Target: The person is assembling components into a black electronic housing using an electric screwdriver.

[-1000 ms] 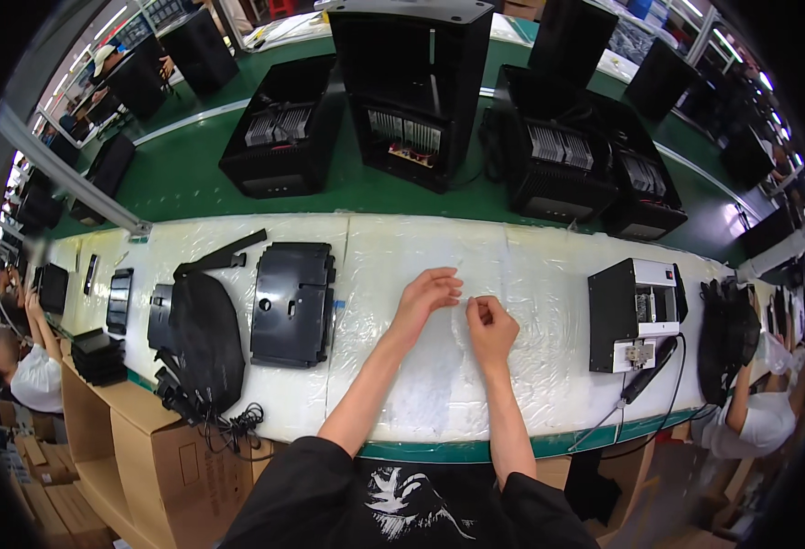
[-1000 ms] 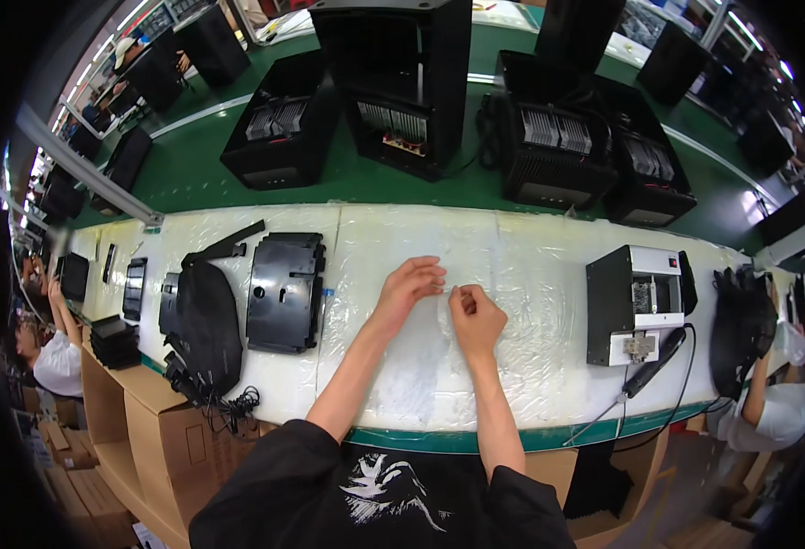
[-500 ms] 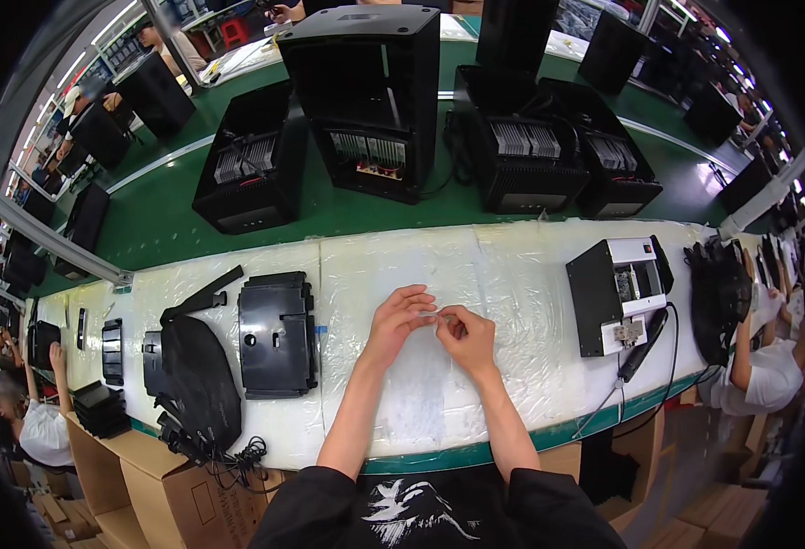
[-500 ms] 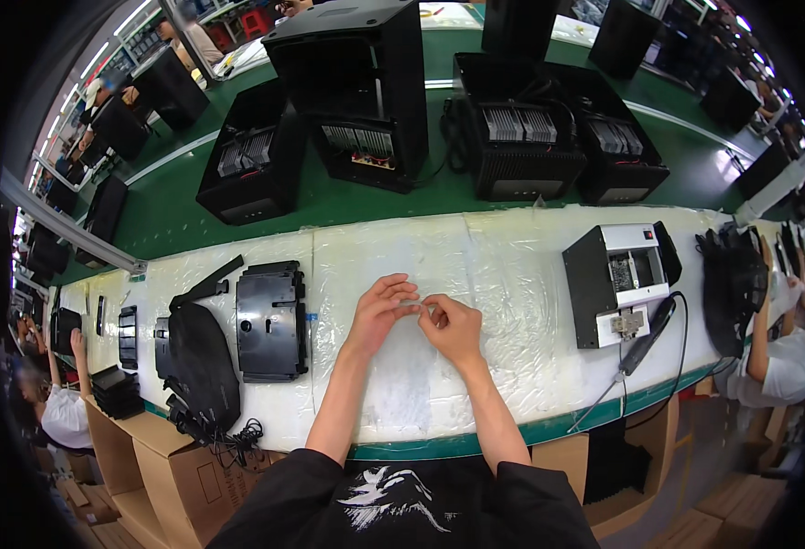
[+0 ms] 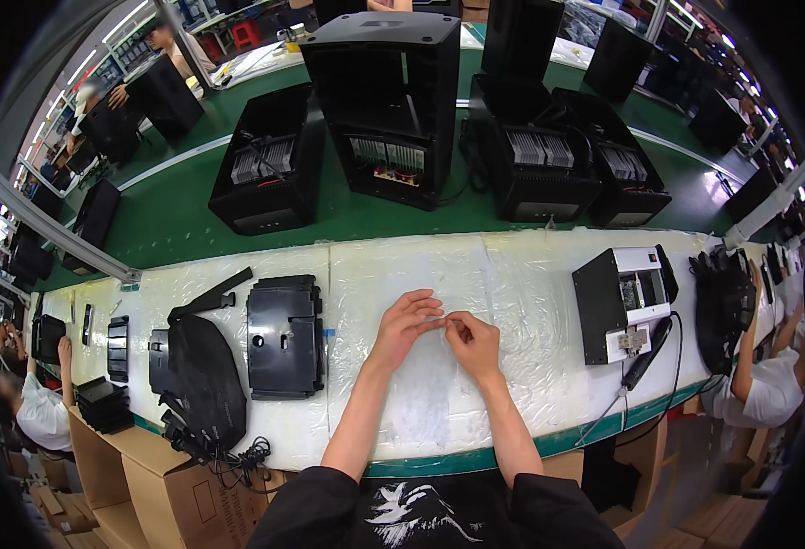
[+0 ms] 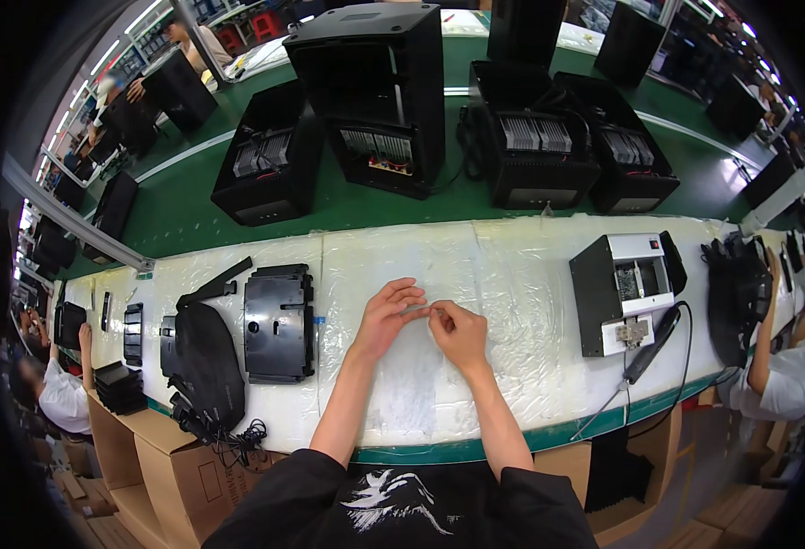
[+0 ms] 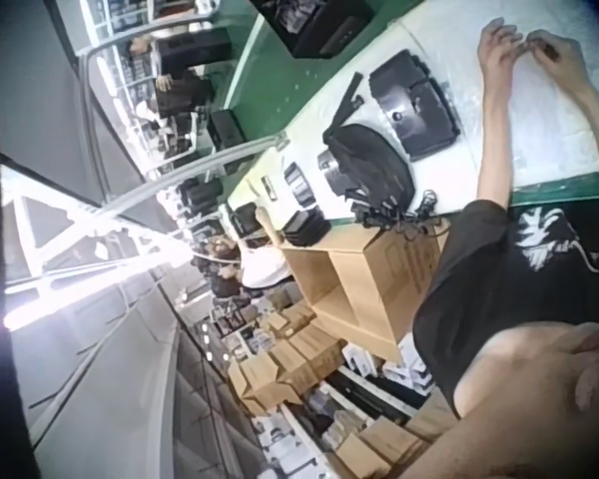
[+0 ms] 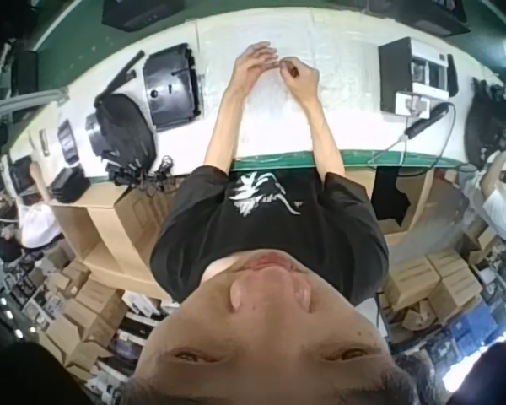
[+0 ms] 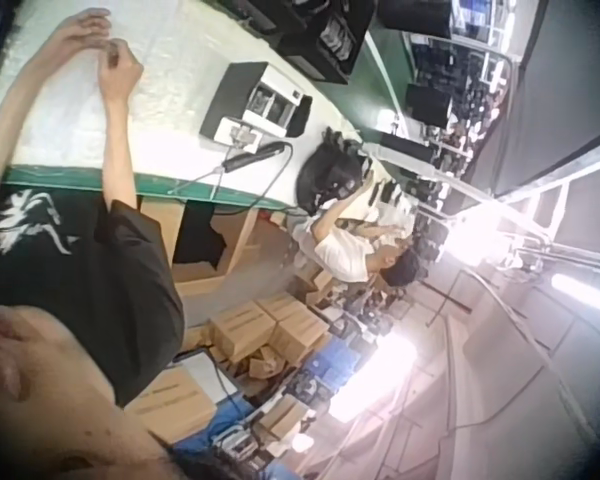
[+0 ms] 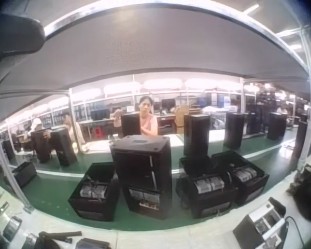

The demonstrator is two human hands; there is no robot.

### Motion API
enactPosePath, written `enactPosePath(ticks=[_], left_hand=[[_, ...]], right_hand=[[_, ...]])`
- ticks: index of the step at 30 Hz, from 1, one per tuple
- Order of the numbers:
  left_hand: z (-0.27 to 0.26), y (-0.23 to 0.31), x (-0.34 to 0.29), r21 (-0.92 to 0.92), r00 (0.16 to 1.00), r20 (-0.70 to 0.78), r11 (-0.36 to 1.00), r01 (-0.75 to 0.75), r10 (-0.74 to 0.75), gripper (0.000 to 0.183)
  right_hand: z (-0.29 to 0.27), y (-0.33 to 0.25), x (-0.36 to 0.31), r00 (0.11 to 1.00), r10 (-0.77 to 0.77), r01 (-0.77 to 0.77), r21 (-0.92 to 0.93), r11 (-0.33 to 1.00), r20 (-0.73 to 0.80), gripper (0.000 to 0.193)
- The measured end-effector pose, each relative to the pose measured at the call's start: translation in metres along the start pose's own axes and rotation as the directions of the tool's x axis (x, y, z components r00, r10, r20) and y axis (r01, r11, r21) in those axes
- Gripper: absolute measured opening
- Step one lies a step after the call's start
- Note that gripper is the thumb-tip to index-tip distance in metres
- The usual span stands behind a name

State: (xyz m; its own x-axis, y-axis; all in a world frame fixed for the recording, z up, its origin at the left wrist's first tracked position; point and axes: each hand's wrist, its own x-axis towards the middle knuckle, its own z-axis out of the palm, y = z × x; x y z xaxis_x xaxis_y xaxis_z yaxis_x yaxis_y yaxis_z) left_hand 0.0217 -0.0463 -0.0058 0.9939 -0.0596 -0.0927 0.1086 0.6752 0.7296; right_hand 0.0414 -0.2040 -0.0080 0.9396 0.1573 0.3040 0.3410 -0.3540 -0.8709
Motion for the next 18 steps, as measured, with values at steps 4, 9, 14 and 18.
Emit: enactPosePath(ticks=[4, 9, 14, 18], left_hand=[[-0.0008, -0.0012, 0.0000, 0.003, 1.000, -0.004, 1.000, 0.002, -0.002, 0.043], [-0.0019, 0.0006, -0.0015, -0.002, 1.000, -0.002, 1.000, -0.003, 0.003, 0.044], [-0.0013, 0.0020, -0.0025, 0.016, 1.000, -0.019, 1.000, 0.013, -0.013, 0.042], [-0.0033, 0.0034, -0.0048, 0.012, 1.000, -0.030, 1.000, 0.004, -0.004, 0.042]], right_hand=[[0.0001, 0.0015, -0.0003, 1.000, 0.023, -0.023, -0.016, 1.000, 0.003, 0.005], [0.0000, -0.0022, -0.0006, 0.999, 0.028, -0.028, -0.014, 1.000, 0.018, 0.007], [-0.0009, -0.0034, -0.0019, 0.999, 0.038, -0.039, 0.034, 0.999, 0.031, 0.010], [0.0013, -0.0038, -0.0022, 0.999, 0.023, -0.025, 0.030, 0.999, 0.045, 0.010]])
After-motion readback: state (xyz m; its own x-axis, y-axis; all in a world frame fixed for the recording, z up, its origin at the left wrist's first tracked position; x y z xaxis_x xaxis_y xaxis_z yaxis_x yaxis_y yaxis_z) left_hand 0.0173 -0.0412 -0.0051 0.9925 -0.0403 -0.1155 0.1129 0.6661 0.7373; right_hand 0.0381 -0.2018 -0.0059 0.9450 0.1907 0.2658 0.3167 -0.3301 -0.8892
